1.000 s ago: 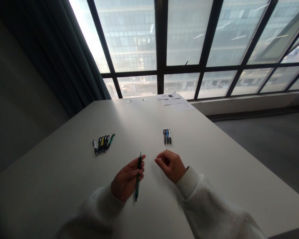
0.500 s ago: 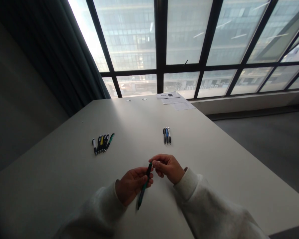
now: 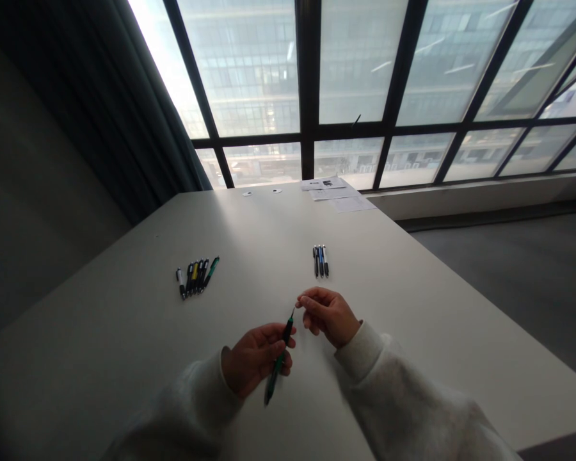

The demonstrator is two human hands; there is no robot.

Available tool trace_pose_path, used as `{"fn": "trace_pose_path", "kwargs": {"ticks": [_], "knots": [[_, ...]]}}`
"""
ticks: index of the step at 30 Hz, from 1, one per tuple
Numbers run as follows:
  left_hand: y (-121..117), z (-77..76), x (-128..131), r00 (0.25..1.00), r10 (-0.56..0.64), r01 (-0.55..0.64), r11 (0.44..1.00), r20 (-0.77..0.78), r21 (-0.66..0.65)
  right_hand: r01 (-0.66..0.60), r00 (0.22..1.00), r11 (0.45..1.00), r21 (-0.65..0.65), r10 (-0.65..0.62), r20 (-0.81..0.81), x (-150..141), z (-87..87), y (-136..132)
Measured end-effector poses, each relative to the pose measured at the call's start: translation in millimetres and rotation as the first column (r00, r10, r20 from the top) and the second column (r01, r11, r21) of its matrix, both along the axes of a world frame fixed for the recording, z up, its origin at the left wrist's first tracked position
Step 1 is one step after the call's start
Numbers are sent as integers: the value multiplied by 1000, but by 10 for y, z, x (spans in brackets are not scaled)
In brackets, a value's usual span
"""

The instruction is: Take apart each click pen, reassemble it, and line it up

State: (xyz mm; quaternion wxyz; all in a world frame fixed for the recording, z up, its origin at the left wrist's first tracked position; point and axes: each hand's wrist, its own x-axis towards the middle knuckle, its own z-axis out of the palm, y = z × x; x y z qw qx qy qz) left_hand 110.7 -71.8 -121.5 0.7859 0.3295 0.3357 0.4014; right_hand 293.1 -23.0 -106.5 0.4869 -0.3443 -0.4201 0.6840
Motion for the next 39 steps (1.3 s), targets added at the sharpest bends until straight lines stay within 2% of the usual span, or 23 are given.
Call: {"fn": "trace_pose_path", "kwargs": {"ticks": [3, 6, 8, 11, 14, 17, 21, 25, 39], "knots": [[3, -16, -2, 1000, 7, -7, 1000, 1, 5, 52, 995, 998, 47, -56, 89, 87, -5, 65], [4, -32, -10, 1000, 31, -31, 999, 0, 6, 116, 944, 983, 145, -154, 292, 239, -53, 174], [2, -36, -16, 999, 48, -48, 999, -6, 1, 120, 854, 972, 203, -206, 477, 336, -99, 242], [1, -29, -17, 998, 68, -68, 998, -6, -4, 45, 632, 952, 304, -263, 729, 415, -153, 293], [7, -17, -11, 996, 89, -89, 996, -3, -12, -75, 435, 930, 359, -294, 851, 420, -159, 281], [17, -14, -5, 994, 108, -107, 994, 8, -17, -130, 320, 929, 346, -291, 902, 404, -135, 240], [31, -31, -6, 991, 132, -132, 991, 15, -19, -168, 207, 936, 310, -274, 939, 397, -112, 190], [44, -40, -9, 988, 152, -152, 988, 6, -28, -179, 163, 946, 271, -243, 956, 376, -107, 160], [55, -15, -16, 986, 170, -169, 985, -3, -41, -201, 170, 940, 276, -244, 955, 349, -108, 139]]}}
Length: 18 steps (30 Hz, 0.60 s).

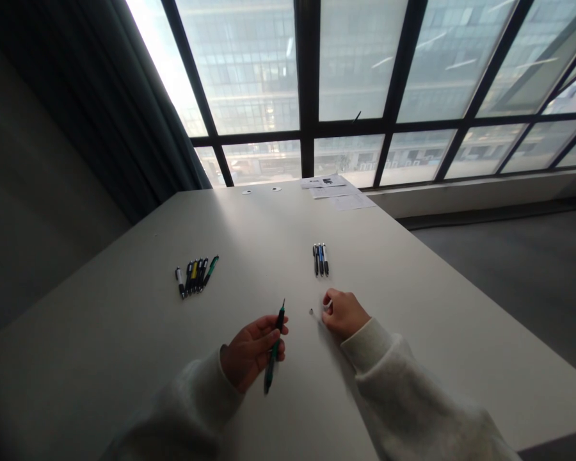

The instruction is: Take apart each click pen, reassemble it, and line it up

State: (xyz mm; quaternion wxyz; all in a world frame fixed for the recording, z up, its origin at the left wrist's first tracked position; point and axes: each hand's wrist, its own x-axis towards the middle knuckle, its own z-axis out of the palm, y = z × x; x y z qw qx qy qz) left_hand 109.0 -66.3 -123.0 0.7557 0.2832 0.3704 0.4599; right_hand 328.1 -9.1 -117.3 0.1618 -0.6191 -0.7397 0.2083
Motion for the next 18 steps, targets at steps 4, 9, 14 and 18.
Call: {"fn": "trace_pose_path", "kwargs": {"ticks": [4, 9, 14, 18], "knots": [[4, -4, 5, 1000, -1, 1, 1000, 4, 1, -9, 1000, 1000, 1, 9, 5, 4, 33, -8], [-1, -13, 2, 1000, -7, 7, 1000, 3, -1, -18, 1000, 1000, -3, 18, 9, -4, 49, -9], [-4, -29, -4, 1000, -16, 16, 1000, 1, 11, -29, 1000, 1000, 7, 29, 11, -2, 36, -17], [3, -34, -4, 1000, -16, 16, 1000, 3, 6, -33, 999, 999, 31, 34, -23, 5, 51, -18]]}}
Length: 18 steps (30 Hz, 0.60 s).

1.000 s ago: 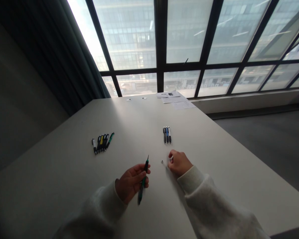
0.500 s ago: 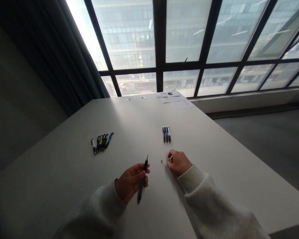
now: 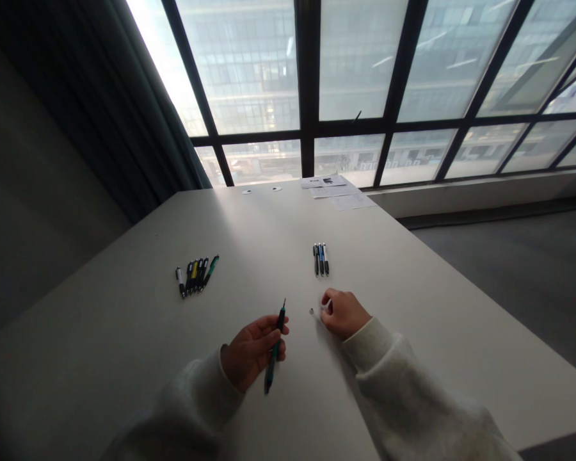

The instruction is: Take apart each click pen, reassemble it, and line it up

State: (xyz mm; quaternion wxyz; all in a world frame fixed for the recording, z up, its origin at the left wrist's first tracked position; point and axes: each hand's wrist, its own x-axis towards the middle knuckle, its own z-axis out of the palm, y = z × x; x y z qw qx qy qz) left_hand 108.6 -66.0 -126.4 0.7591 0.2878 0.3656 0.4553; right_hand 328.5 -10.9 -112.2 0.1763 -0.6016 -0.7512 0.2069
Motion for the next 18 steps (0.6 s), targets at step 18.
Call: {"fn": "trace_pose_path", "kwargs": {"ticks": [18], "knots": [[-44, 47, 16, 989, -143, 142, 990, 29, 23, -459, 442, 836, -302, -80, -893, -331, 11, -169]]}}
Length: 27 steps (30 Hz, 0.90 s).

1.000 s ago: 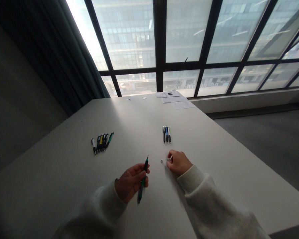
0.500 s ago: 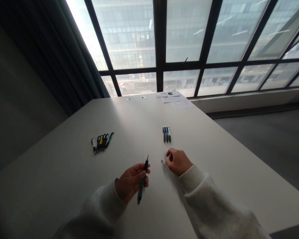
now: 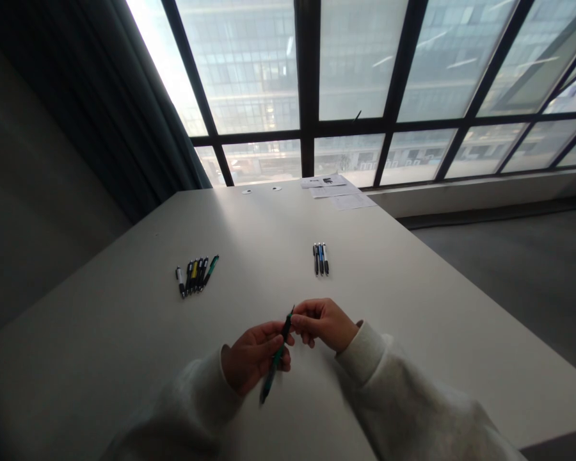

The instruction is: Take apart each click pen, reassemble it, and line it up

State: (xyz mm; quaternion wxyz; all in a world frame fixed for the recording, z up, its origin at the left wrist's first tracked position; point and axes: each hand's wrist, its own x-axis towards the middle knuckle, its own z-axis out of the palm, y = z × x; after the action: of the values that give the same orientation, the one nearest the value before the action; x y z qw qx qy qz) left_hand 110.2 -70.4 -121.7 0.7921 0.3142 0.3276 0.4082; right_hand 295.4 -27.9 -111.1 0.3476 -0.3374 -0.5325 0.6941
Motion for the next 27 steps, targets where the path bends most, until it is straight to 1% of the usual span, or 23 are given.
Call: {"fn": "trace_pose_path", "kwargs": {"ticks": [4, 7, 9, 11, 13, 15, 17, 19, 21, 23, 25, 27], "knots": [[2, 5, -2, 1000, -9, 9, 1000, 0, 3, 41, 999, 999, -33, -42, -30, -11, -31, 1], [0, -14, -6, 999, -34, 33, 999, 7, 16, 93, 995, 996, -8, -93, -37, -11, -45, 1], [-3, -29, -4, 999, -50, 50, 999, 13, 23, 138, 989, 990, 0, -138, -46, -2, -33, 6], [-7, -40, 1, 998, -59, 59, 998, 14, 24, 205, 975, 978, -22, -207, -81, 22, 5, 25], [-8, -49, 7, 998, -66, 65, 998, 11, 23, 295, 941, 952, -78, -304, -151, 68, 62, 63], [-8, -57, 9, 997, -75, 74, 997, 6, 23, 389, 885, 912, -131, -410, -220, 135, 121, 119], [-6, -64, 6, 997, -82, 81, 996, 5, 27, 473, 829, 868, -153, -497, -256, 213, 166, 180], [-5, -64, 1, 997, -74, 74, 997, 8, 27, 535, 789, 831, -152, -555, -263, 283, 190, 231], [-2, -48, -2, 999, -43, 42, 999, 7, 14, 561, 771, 813, -154, -582, -261, 325, 196, 259], [1, -15, 1, 1000, 0, 0, 1000, 5, -17, 553, 780, 819, -152, -573, -252, 329, 186, 260], [4, 26, 10, 999, 38, -37, 998, 4, -54, 523, 811, 844, -116, -535, -237, 295, 159, 235], [6, 62, 24, 998, 67, -66, 994, 5, -84, 472, 858, 880, -45, -471, -203, 229, 118, 186]]}}
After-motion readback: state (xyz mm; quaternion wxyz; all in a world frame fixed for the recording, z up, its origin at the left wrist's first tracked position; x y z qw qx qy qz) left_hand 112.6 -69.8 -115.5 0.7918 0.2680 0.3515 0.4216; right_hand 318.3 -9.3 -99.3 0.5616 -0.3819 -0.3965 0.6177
